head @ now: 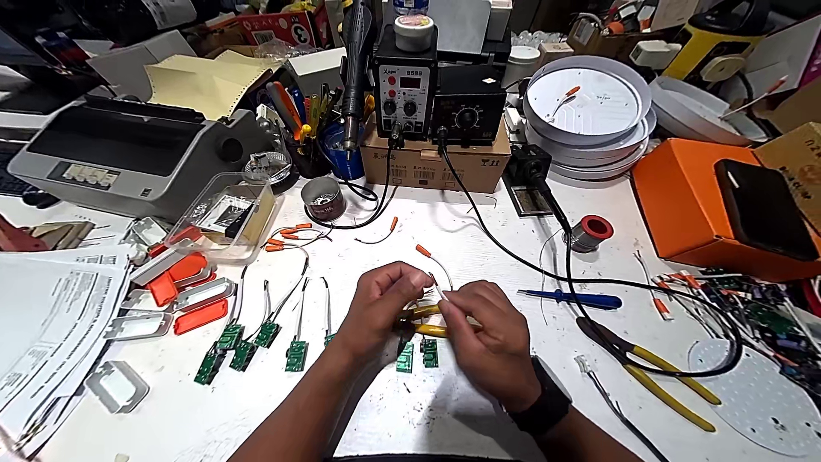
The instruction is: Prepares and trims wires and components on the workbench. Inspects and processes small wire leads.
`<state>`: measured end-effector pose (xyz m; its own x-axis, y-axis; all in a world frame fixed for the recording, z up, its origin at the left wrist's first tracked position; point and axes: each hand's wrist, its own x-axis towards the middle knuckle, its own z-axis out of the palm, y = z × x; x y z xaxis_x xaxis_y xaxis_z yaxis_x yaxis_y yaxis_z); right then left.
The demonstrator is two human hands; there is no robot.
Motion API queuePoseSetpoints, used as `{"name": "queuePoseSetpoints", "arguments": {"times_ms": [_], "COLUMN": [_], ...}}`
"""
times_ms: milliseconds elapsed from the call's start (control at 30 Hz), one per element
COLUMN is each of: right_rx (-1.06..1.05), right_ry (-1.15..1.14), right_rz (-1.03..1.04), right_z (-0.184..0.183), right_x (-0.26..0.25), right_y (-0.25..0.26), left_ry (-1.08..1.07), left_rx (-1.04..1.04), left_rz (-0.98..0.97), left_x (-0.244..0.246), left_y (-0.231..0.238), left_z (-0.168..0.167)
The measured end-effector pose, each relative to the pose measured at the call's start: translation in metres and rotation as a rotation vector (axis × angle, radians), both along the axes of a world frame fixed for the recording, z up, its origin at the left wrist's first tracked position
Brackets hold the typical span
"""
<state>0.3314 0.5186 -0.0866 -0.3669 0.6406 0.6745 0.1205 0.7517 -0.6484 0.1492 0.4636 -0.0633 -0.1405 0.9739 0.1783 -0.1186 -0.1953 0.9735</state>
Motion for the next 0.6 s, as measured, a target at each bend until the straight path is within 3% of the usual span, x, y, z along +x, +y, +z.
{"name": "queuePoseSetpoints", "arguments": {"times_ms": [100, 333, 400, 500, 600], "right_rx": [-0.09, -0.072, 0.016, 0.329, 0.464], "right_ry": [0.046, 0.005, -0.047, -0.228, -0.324], "right_rz": [0.033, 0.066, 0.03, -0.107, -0.147], "right_z": [0.002, -0.002, -0.004, -0.004, -0.001], "right_x": [0.0, -0.001, -0.001, -0.003, -0.004], "right_y": [0.0, 0.0, 0.001, 0.003, -0.002], "left_ry": [0.01, 0.025, 0.071, 0.135, 0.209], "left_rx": [-0.037, 0.033, 0.028, 0.01, 0.039], "left_rz": [-0.003, 0.007, 0.029, 0.178, 0.327], "left_x": [0.007, 0.007, 0.009, 0.02, 0.026], "left_y": [0.0, -0.002, -0.002, -0.002, -0.002], "left_z": [0.003, 0.002, 0.002, -0.001, -0.003]}}
